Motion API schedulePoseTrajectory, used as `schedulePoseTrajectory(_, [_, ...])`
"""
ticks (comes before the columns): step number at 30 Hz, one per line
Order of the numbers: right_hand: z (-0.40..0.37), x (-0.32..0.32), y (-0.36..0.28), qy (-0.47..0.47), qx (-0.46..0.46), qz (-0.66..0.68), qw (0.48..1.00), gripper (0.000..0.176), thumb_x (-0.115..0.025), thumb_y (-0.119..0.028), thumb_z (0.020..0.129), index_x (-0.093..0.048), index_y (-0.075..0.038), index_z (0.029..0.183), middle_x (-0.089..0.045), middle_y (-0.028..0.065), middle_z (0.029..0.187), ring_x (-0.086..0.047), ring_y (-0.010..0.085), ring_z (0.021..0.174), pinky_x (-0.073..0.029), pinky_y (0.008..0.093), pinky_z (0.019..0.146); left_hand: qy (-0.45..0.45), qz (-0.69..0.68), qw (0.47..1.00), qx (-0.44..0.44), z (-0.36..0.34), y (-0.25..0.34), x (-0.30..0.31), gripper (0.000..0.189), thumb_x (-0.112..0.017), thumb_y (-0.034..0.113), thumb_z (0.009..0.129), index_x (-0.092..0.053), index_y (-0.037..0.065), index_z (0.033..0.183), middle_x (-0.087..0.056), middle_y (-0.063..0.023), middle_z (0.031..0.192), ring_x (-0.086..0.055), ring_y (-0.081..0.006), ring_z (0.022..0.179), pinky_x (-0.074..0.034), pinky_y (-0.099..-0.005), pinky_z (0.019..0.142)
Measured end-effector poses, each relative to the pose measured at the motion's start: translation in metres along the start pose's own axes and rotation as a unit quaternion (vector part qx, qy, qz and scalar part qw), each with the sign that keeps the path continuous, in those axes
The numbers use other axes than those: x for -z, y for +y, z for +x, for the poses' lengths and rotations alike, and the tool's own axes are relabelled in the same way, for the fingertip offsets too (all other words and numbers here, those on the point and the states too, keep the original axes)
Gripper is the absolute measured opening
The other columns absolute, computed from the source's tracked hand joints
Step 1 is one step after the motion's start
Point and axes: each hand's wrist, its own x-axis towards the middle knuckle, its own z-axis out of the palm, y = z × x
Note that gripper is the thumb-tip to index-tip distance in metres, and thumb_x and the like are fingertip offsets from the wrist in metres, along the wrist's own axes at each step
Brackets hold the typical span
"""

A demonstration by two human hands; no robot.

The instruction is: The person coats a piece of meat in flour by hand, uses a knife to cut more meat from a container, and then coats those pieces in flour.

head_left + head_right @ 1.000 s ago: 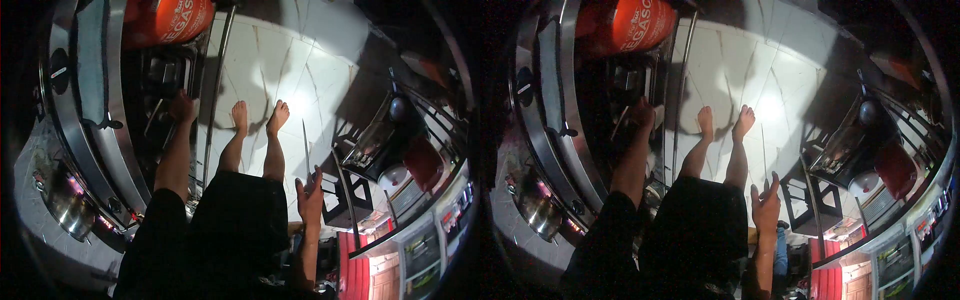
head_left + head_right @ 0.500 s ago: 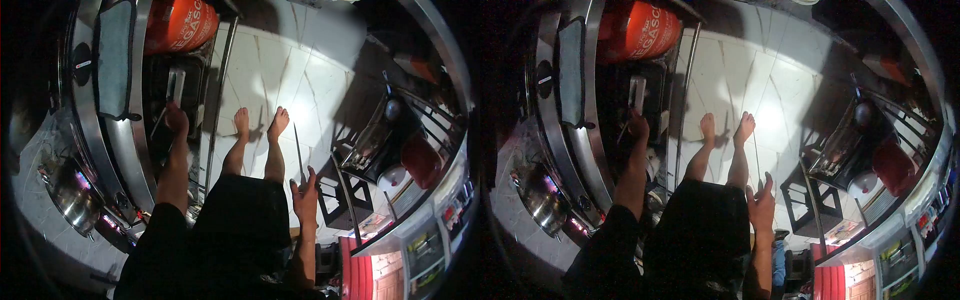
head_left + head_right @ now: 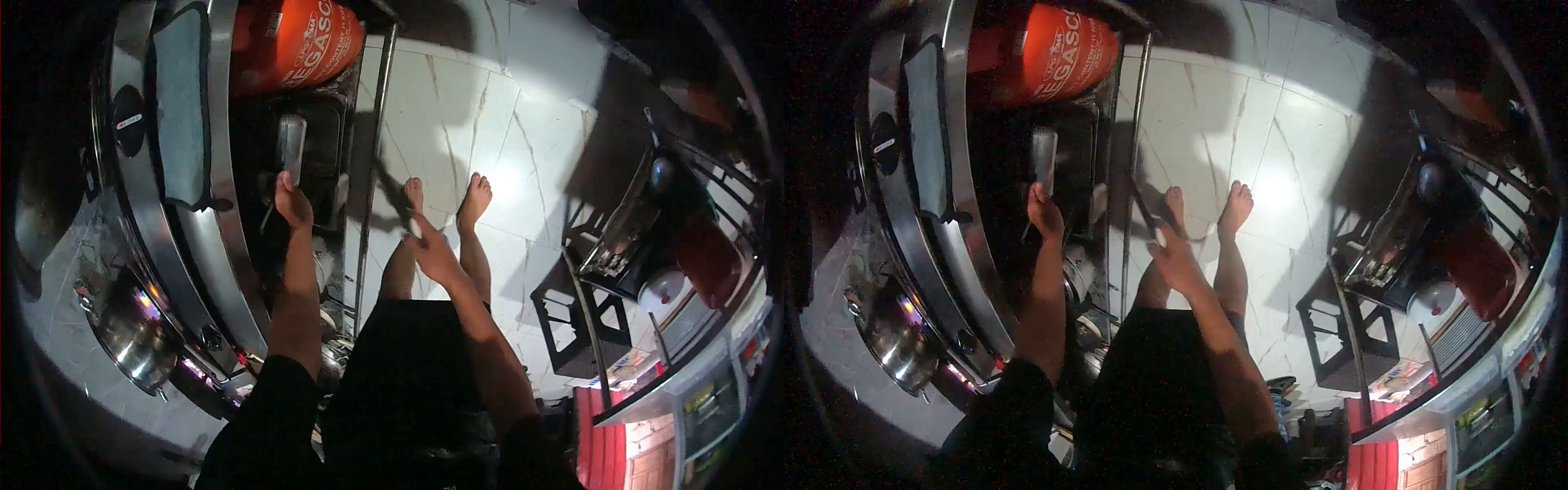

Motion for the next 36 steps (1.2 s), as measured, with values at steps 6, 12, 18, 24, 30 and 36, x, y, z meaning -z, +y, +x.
schedulePoseTrajectory(6, [0.107,-0.079,0.061,-0.056,0.116,-0.18,0.975,0.048,-0.057,-0.017,0.094,-0.048,0.002,0.138,-0.058,0.025,0.131,-0.054,0.0426,0.122,-0.045,0.0461,0.103,0.008,0.086,0.989,0.124,0.0,0.028,0.018,0.052,-0.042,0.044,0.106,-0.062,0.002,0.13,-0.064,-0.0253,0.125,-0.06,-0.0412,0.114,-0.046,-0.0421,0.095])
schedulePoseTrajectory(12, [0.141,-0.106,0.079,-0.019,0.139,-0.083,0.987,0.053,-0.059,-0.016,0.095,-0.046,-0.005,0.145,-0.058,0.0229,0.135,-0.059,0.0415,0.12,-0.049,0.0466,0.1,0.038,0.0,0.997,0.073,-0.016,0.028,0.017,0.05,-0.044,0.039,0.107,-0.066,-0.003,0.122,-0.067,-0.026,0.118,-0.062,-0.0403,0.112,-0.047,-0.0415,0.095])
schedulePoseTrajectory(18, [0.126,-0.099,0.073,0.002,0.139,-0.126,0.982,0.054,-0.06,-0.012,0.095,-0.044,-0.004,0.145,-0.055,0.0263,0.135,-0.054,0.0412,0.124,-0.047,0.0436,0.099,0.029,0.044,0.991,0.119,-0.019,0.03,0.027,0.046,-0.047,0.034,0.105,-0.062,-0.003,0.128,-0.064,-0.0231,0.127,-0.06,-0.036,0.118,-0.044,-0.0399,0.101])
schedulePoseTrajectory(24, [0.083,-0.076,0.016,0.105,0.061,-0.053,0.991,0.055,-0.063,-0.012,0.091,-0.046,-0.001,0.143,-0.047,0.0378,0.138,-0.031,0.0464,0.143,-0.024,0.0445,0.119,-0.008,0.104,0.994,0.015,-0.008,-0.088,0.025,0.048,-0.046,0.027,0.104,-0.051,-0.003,0.139,-0.055,-0.0211,0.142,-0.052,-0.031,0.129,-0.039,-0.0384,0.109])
schedulePoseTrajectory(30, [0.084,-0.076,0.026,0.092,0.018,-0.067,0.993,0.056,-0.064,-0.016,0.092,-0.047,-0.003,0.143,-0.05,0.0384,0.121,-0.037,0.0494,0.125,-0.028,0.0496,0.107,0.027,0.042,0.994,0.1,-0.009,-0.058,0.03,0.046,-0.047,0.029,0.103,-0.055,-0.003,0.135,-0.055,-0.0217,0.14,-0.053,-0.0299,0.127,-0.039,-0.0383,0.106])
schedulePoseTrajectory(36, [0.086,-0.078,0.012,0.111,0.041,-0.122,0.985,0.055,-0.065,-0.02,0.092,-0.05,-0.003,0.142,-0.029,0.0456,0.146,-0.016,0.0538,0.146,-0.015,0.0487,0.122,0.057,-0.105,0.979,0.164,-0.032,-0.006,0.019,0.041,-0.048,0.03,0.102,-0.06,-0.002,0.126,-0.058,-0.0209,0.134,-0.055,-0.0288,0.121,-0.04,-0.039,0.102])
